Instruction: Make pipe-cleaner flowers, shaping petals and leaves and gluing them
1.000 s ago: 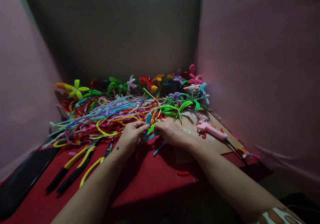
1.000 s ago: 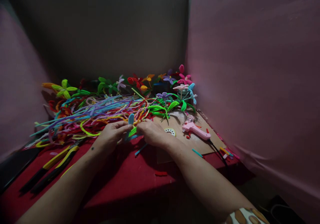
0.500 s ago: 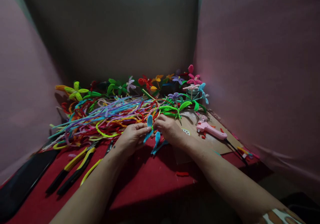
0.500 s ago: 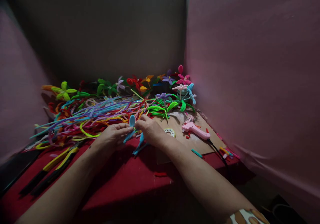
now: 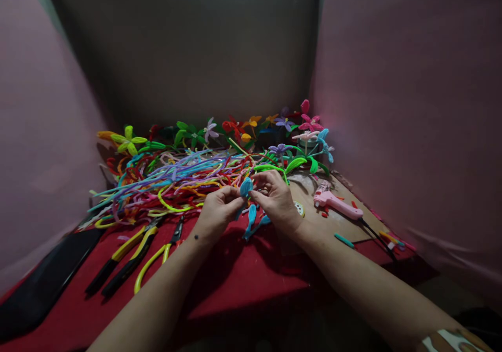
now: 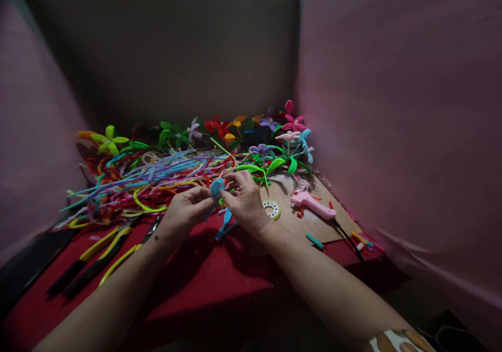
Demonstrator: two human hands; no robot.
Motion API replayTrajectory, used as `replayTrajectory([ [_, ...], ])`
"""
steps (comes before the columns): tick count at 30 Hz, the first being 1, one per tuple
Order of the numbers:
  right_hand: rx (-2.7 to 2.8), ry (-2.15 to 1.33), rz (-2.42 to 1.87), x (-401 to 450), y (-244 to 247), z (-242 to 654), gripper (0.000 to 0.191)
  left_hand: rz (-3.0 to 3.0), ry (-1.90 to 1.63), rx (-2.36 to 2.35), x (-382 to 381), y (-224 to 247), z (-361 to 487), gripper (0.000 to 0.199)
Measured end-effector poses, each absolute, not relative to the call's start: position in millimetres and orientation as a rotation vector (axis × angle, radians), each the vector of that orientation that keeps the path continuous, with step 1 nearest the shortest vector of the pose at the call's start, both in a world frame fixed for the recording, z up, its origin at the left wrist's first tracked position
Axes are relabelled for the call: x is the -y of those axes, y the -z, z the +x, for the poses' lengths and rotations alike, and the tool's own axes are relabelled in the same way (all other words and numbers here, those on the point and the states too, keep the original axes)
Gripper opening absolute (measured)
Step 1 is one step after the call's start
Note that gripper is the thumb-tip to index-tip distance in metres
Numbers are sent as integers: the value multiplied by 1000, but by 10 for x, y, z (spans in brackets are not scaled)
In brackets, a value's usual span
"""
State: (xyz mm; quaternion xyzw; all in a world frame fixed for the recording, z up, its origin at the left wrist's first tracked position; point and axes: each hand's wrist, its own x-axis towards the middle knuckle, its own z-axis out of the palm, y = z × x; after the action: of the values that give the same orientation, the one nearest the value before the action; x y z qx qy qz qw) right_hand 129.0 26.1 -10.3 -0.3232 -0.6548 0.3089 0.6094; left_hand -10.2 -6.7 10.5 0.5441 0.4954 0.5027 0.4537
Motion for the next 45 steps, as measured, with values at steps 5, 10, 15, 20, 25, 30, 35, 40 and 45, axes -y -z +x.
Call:
replayTrajectory([
  [5, 1309, -1303, -708, -304, 92, 1285, 31, 1440, -1258, -1248, 91, -105, -68, 21],
  [10, 1318, -1390, -677, -267, 63, 1313, 12, 1425, -1225, -1230, 59, -68, -99, 21],
  [15, 1309, -1422, -599, -278, 103, 1289, 6, 1395, -1178, -1222, 67, -83, -103, 22],
  [20, 1315, -1407, -686, -287, 112, 1288, 7, 1349, -1179, -1213, 101, -122, -77, 22],
  [25, 1316, -1407, -714, -300, 141, 1295, 6, 1302, -1157, -1186, 91, -93, -83, 23],
  [30, 1347, -1371, -746, -288, 126, 1295, 6, 1300, -1099, -1201, 77, -72, -99, 19],
  [35, 1308, -1382, -748, -262, 90, 1288, 4, 1229, -1087, -1199, 92, -112, -71, 16],
  [40, 1322, -1376, -774, -280, 111, 1291, 4, 1232, -1072, -1230, 99, -148, -49, 15],
  [45, 1356, -1377, -816, -271, 93, 1299, 4, 1206, -1051, -1219, 86, -129, -67, 13],
])
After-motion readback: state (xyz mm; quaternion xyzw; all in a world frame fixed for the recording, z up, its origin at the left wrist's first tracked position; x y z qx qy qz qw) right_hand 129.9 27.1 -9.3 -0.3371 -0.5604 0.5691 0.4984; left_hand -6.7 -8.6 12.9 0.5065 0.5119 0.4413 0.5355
